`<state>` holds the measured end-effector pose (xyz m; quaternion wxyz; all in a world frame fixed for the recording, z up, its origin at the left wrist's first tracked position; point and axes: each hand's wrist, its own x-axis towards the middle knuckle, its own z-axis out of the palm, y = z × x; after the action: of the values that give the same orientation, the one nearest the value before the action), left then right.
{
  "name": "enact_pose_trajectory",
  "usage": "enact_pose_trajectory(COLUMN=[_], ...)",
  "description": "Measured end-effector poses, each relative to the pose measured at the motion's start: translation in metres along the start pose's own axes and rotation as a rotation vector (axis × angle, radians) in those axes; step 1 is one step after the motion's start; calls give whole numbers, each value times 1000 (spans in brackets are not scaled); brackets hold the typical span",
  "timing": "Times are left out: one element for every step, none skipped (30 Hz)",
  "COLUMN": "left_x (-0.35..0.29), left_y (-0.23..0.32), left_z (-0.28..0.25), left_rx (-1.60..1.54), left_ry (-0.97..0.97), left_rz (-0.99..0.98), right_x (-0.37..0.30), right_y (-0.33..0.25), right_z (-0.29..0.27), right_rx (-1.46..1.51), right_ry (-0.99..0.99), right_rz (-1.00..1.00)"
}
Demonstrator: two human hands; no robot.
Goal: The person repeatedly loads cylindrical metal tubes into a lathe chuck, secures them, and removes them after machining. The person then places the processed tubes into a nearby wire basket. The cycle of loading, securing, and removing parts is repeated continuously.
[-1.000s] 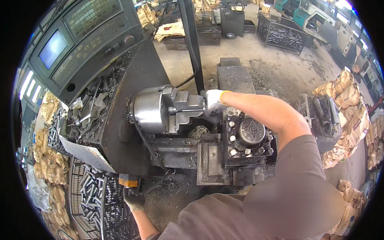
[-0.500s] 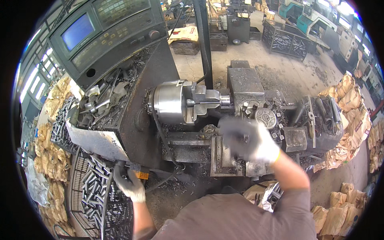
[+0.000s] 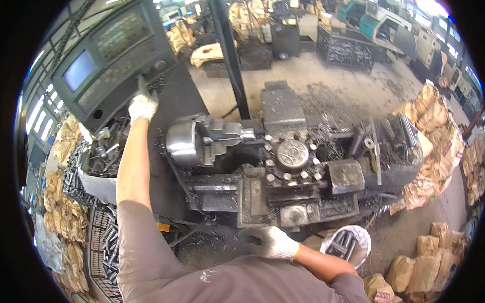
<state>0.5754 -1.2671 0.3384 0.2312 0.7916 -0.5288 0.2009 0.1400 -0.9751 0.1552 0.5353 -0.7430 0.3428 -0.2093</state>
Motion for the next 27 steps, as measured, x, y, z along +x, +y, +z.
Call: enact_pose_trajectory(left_x=[-30, -63, -106, -159, -217, -268, -329, -395, -468, -549, -612, -687, -739, -803, -863, -937, -1037, -1054, -1051, -1131, -1202, -1266, -1316, -1346, -1371, -1374, -1367], left_y=[30, 33, 40, 51, 62, 57, 37, 17, -22, -60, -83, -118, -132, -149, -161, -175, -185, -161, -132, -109, -79, -42, 1, 39, 75, 100, 127], left_z=[-7, 2, 12, 3, -10, -11, -5, 5, 32, 58, 58, 57, 19, -12, -43, -67, -96, -126, -176, -193, -201, -213, -219, -221, -228, -227, -228], left_rx=[-114, -178, -419, -437, -501, -448, -554, -511, -440, -501, -388, -260, -230, -155, -71, 35, 94, 62, 47, 102, 158, 254, 352, 349, 336, 205, 55], left_ry=[80, 273, 352, 69, -28, -7, -81, -421, -617, -685, -837, -971, -965, -927, -887, -820, -648, -399, -98, 37, 95, 69, -66, -316, -558, 275, 1180], left_rz=[21, 171, 283, 216, 318, 477, 404, 89, -60, -285, -527, -709, -922, -1128, -1334, -1604, -1788, -1959, -2085, -2218, -2291, -2327, -2318, -2249, -2163, -2466, -2524], right_x=[-4, -5, -4, -1, 2, 7, 13, 15, 19, 28, 33, 37, 43, 52, 54, 56, 57, 54, 49, 34, 17, -9, -40, -69, -97, -125, -153], right_y=[10, 11, 16, 20, 23, 27, 20, 24, 30, 34, 30, 27, 23, 12, 9, 7, 3, -6, -12, -33, -56, -78, -96, -106, -110, -116, -121], right_z=[1, -2, -4, -5, -4, -2, 0, 6, 14, 23, 33, 48, 65, 82, 107, 137, 166, 200, 233, 271, 310, 346, 378, 404, 432, 456, 474], right_rx=[14, 43, 75, 106, 131, 65, 95, 101, 121, 74, 100, 126, 139, 88, 83, 50, 39, 5, -32, -61, -83, -114, -152, -199, -204, -254, -310], right_ry=[-3, -32, -53, -79, -122, -177, -221, -232, -260, -315, -343, -377, -413, -530, -582, -661, -747, -798, -860, -996, -1107, -1196, -1287, -1357, -1446, -1531, -1605], right_rz=[37, 58, 110, 162, 211, 206, 171, 78, -19, -33, -26, 4, 30, 32, 64, 38, 9, -47, -103, -132, -164, -227, -294, -362, -483, -555, -621])
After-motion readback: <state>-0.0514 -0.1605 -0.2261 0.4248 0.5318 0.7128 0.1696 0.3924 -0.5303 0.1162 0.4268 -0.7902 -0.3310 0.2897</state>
